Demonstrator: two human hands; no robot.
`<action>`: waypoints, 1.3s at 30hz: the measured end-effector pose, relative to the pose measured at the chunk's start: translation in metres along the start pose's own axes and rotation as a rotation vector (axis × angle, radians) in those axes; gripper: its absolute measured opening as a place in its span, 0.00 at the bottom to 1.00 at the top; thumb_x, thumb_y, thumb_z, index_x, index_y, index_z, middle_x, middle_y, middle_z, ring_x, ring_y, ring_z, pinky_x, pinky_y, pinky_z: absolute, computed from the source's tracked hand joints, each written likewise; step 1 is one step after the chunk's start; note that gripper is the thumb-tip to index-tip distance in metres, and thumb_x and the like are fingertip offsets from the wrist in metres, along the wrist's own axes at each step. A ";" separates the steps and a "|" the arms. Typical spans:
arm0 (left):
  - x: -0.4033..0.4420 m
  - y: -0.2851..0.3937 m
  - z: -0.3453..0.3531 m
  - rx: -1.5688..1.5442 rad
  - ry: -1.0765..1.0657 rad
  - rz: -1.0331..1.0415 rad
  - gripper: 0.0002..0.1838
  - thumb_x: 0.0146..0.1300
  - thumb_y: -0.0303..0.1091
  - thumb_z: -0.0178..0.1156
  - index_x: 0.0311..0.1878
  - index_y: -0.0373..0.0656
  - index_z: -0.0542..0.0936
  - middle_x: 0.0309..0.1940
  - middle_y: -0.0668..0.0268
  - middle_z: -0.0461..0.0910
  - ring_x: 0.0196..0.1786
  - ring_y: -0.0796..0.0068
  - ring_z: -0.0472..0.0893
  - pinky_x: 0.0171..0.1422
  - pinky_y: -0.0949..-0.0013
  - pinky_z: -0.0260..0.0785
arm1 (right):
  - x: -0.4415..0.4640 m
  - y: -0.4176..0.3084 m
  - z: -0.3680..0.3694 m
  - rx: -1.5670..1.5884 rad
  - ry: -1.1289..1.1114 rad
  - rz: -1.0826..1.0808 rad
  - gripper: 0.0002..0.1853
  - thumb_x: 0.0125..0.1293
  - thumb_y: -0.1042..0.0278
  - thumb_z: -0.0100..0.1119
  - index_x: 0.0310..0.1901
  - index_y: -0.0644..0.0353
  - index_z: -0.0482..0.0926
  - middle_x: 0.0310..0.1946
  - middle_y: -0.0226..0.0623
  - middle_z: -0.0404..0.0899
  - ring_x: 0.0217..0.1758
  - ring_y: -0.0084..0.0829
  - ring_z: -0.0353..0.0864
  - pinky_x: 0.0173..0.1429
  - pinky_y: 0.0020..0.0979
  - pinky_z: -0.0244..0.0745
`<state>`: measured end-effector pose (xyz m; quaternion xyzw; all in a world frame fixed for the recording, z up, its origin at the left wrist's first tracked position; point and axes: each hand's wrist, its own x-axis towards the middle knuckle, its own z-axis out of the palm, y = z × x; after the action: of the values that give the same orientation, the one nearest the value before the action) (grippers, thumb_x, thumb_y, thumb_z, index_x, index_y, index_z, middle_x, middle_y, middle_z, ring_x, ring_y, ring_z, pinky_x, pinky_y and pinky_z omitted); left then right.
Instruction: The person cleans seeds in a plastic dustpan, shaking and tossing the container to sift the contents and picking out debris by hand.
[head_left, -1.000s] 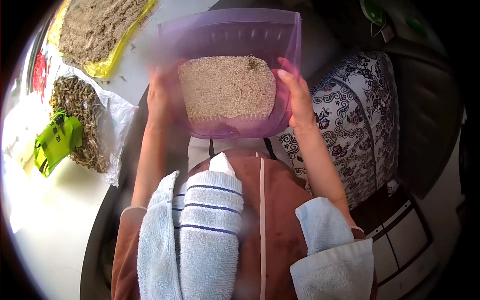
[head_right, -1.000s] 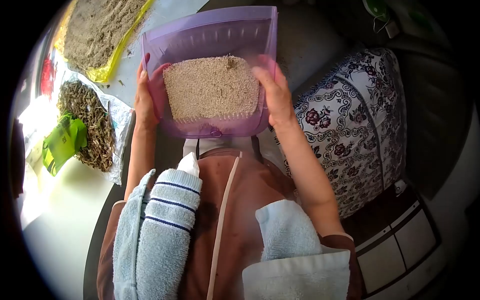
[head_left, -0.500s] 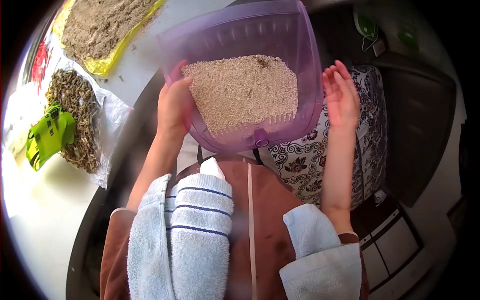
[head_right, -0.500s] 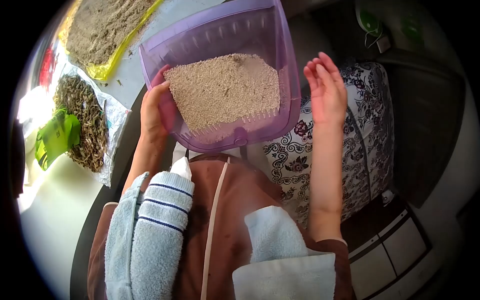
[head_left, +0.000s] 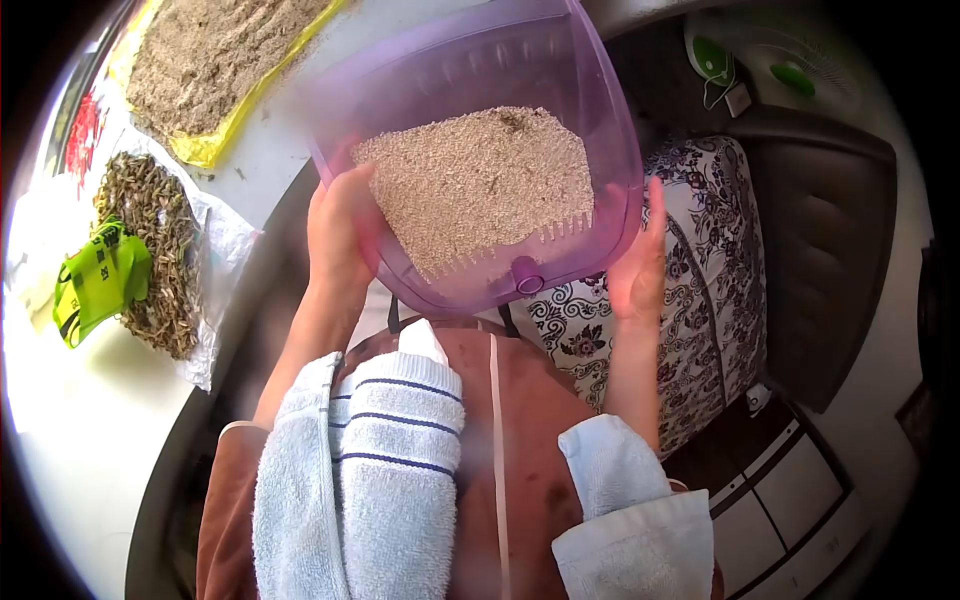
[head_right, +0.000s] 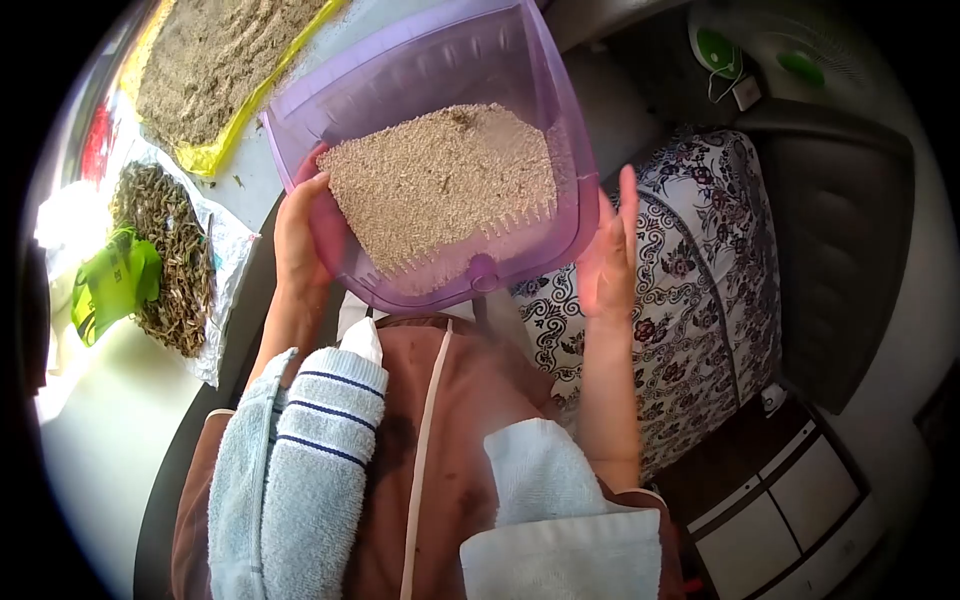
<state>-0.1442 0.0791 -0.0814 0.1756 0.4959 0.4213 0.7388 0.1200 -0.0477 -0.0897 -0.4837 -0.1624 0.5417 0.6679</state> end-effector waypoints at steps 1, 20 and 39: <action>-0.001 -0.002 0.000 -0.022 0.009 -0.012 0.29 0.65 0.31 0.48 0.69 0.37 0.60 0.60 0.52 0.71 0.62 0.58 0.73 0.67 0.58 0.64 | -0.005 0.009 -0.001 0.040 -0.014 0.050 0.50 0.58 0.41 0.65 0.74 0.55 0.50 0.70 0.41 0.58 0.72 0.39 0.60 0.75 0.45 0.53; -0.014 0.023 0.063 1.371 -0.729 0.890 0.10 0.56 0.19 0.64 0.41 0.42 0.82 0.39 0.64 0.79 0.38 0.70 0.80 0.41 0.71 0.74 | -0.013 0.016 -0.016 0.214 0.018 0.228 0.45 0.52 0.54 0.69 0.68 0.63 0.59 0.62 0.42 0.69 0.65 0.41 0.70 0.69 0.42 0.67; 0.003 -0.016 0.098 1.331 -0.929 0.655 0.05 0.56 0.23 0.65 0.37 0.40 0.82 0.32 0.64 0.81 0.32 0.72 0.82 0.37 0.72 0.75 | -0.043 0.003 -0.026 0.215 0.080 0.187 0.47 0.48 0.55 0.72 0.68 0.63 0.59 0.61 0.42 0.70 0.64 0.40 0.71 0.70 0.40 0.67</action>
<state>-0.0501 0.0877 -0.0497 0.8579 0.2121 0.1211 0.4520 0.1216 -0.0974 -0.0917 -0.4437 -0.0311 0.5960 0.6685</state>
